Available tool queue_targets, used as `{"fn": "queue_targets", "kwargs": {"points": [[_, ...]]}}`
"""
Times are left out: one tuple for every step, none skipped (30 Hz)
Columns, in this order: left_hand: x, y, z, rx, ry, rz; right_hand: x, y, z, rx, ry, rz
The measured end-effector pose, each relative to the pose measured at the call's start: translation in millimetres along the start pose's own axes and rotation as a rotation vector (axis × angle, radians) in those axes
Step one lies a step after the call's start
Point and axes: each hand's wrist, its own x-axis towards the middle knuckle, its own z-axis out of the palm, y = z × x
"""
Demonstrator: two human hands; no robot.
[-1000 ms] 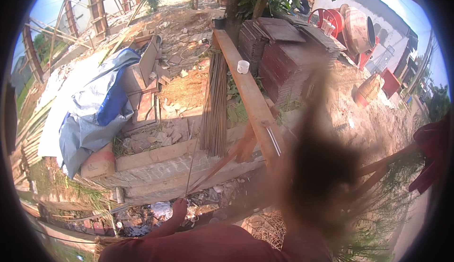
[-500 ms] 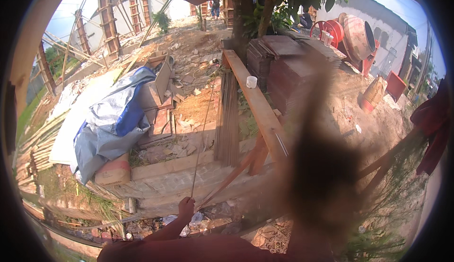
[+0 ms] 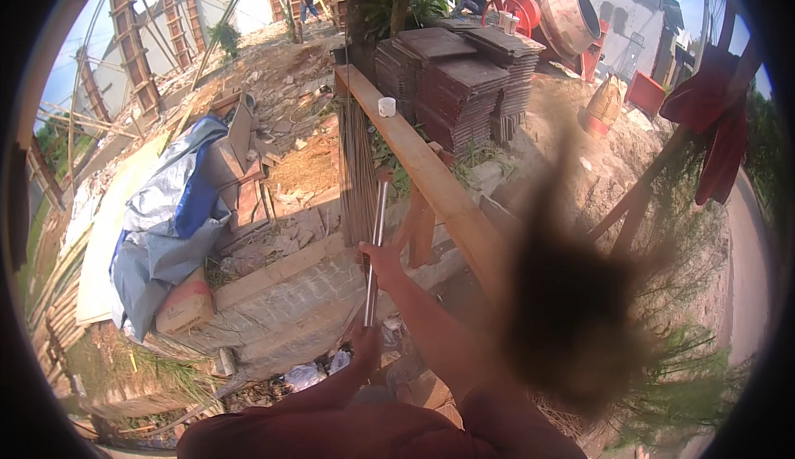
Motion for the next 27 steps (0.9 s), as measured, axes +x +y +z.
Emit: {"fn": "queue_targets", "kwargs": {"points": [[-10, -13, 0, -0.055, -0.099, -0.075, -10, 0, 1, -0.005, 0.004, -0.051], [-29, -3, 3, -0.022, -0.127, -0.042, -22, 3, 1, -0.011, 0.003, -0.092], [-49, 7, 10, 0.01, -0.158, -0.009, -39, 6, -5, 0.011, 0.098, -0.149], [-70, 11, 13, 0.043, -0.173, 0.021, -62, 9, -7, 0.029, 0.182, -0.194], [-79, -30, 14, -0.025, -0.227, -0.024, -80, 13, -9, 0.038, 0.251, -0.243], [-90, -69, 19, -0.096, -0.299, -0.069, -92, 21, -21, -0.022, 0.295, -0.321], [-110, -64, 26, 0.022, -0.447, -0.04, -103, 31, -44, -0.072, 0.369, -0.402], [-135, -39, 26, 0.155, -0.598, -0.016, -119, 43, -67, -0.11, 0.448, -0.471], [-157, -11, 21, 0.292, -0.742, 0.0, -142, 51, -88, -0.111, 0.459, -0.458], [-169, -10, 14, 0.405, -0.916, 0.025, -172, 55, -110, -0.118, 0.47, -0.449], [-181, -8, 8, 0.508, -1.095, 0.072, -202, 60, -134, -0.147, 0.485, -0.453], [-183, -38, 6, 0.458, -1.161, 0.138, -234, 65, -158, -0.184, 0.498, -0.462], [-185, -68, 4, 0.402, -1.229, 0.2, -267, 69, -181, -0.272, 0.568, -0.474], [-184, -66, 2, 0.354, -1.261, 0.157, -302, 72, -208, -0.365, 0.653, -0.484], [-178, -63, -3, 0.341, -1.255, 0.189, -334, 75, -231, -0.442, 0.757, -0.508], [-167, -74, -11, 0.33, -1.209, 0.028, -364, 82, -251, -0.511, 0.839, -0.521], [-158, -72, -16, 0.23, -1.162, -0.021, -389, 81, -268, -0.615, 0.892, -0.534], [-147, -64, -22, 0.242, -1.099, -0.197, -412, 80, -283, -0.714, 0.941, -0.543], [-130, -65, -25, 0.359, -1.06, 0.022, -435, 78, -298, -0.812, 0.991, -0.551], [-108, -77, -31, 0.381, -1.023, 0.031, -447, 58, -290, -0.796, 0.99, -0.469], [-89, -84, -31, 0.399, -0.996, 0.047, -455, 55, -301, -0.882, 1.061, -0.451], [-75, -76, -24, 0.393, -0.962, 0.063, -461, 55, -313, -0.966, 1.127, -0.428], [-61, -66, -12, 0.382, -0.922, 0.081, -465, 50, -316, -0.999, 1.166, -0.367], [-48, -55, 3, 0.391, -0.883, 0.124, -466, 47, -322, -1.028, 1.169, -0.377], [-35, -43, 19, 0.401, -0.84, 0.166, -466, 45, -330, -1.056, 1.167, -0.386], [-20, -34, 35, 0.375, -0.822, 0.223, -465, 44, -338, -1.088, 1.16, -0.396], [-7, -26, 55, 0.341, -0.806, 0.279, -463, 47, -354, -1.103, 1.15, -0.45]]}}
